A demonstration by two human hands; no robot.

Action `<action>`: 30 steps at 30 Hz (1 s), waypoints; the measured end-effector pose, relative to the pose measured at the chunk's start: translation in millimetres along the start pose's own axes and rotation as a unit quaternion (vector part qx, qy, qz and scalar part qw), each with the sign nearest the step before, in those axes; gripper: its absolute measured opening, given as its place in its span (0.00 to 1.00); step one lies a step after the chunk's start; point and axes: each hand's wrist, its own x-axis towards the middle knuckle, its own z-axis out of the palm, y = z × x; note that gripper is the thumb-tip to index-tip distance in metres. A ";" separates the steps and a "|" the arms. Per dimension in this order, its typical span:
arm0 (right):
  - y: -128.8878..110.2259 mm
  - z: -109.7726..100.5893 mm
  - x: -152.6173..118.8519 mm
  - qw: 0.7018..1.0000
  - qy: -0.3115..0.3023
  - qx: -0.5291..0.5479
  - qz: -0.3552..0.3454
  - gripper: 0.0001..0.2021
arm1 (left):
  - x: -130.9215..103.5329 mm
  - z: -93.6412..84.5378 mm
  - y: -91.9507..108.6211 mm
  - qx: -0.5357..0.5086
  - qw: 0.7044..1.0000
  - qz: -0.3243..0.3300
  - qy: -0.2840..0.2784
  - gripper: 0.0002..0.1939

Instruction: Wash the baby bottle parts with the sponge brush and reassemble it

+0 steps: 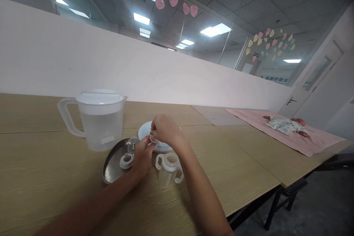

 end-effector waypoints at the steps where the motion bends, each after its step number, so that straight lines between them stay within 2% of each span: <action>1: 0.3 0.9 1.4 1.000 -0.014 -0.001 0.010 0.07 | 0.1 0.3 1.2 0.000 1.000 -0.006 0.006 0.12; 4: 1.2 3.5 5.1 0.998 -0.047 0.000 0.033 0.08 | 1.4 0.9 3.2 -0.004 1.000 -0.014 0.026 0.12; 7: 2.3 5.1 6.5 0.999 -0.039 0.002 0.033 0.08 | 3.0 0.5 3.0 -0.013 0.999 -0.015 0.033 0.12; 16: 1.1 -0.2 -1.5 0.999 -0.008 0.008 -0.032 0.08 | 3.9 -0.7 1.9 -0.037 0.999 -0.001 0.009 0.14; 23: 5.3 4.3 3.3 0.998 -0.014 -0.018 -0.056 0.07 | 2.7 0.1 3.0 -0.013 1.000 -0.002 0.027 0.10; 30: 4.3 -0.8 0.3 0.992 -0.013 -0.070 -0.108 0.07 | 2.6 0.0 0.4 0.012 0.999 0.010 0.029 0.10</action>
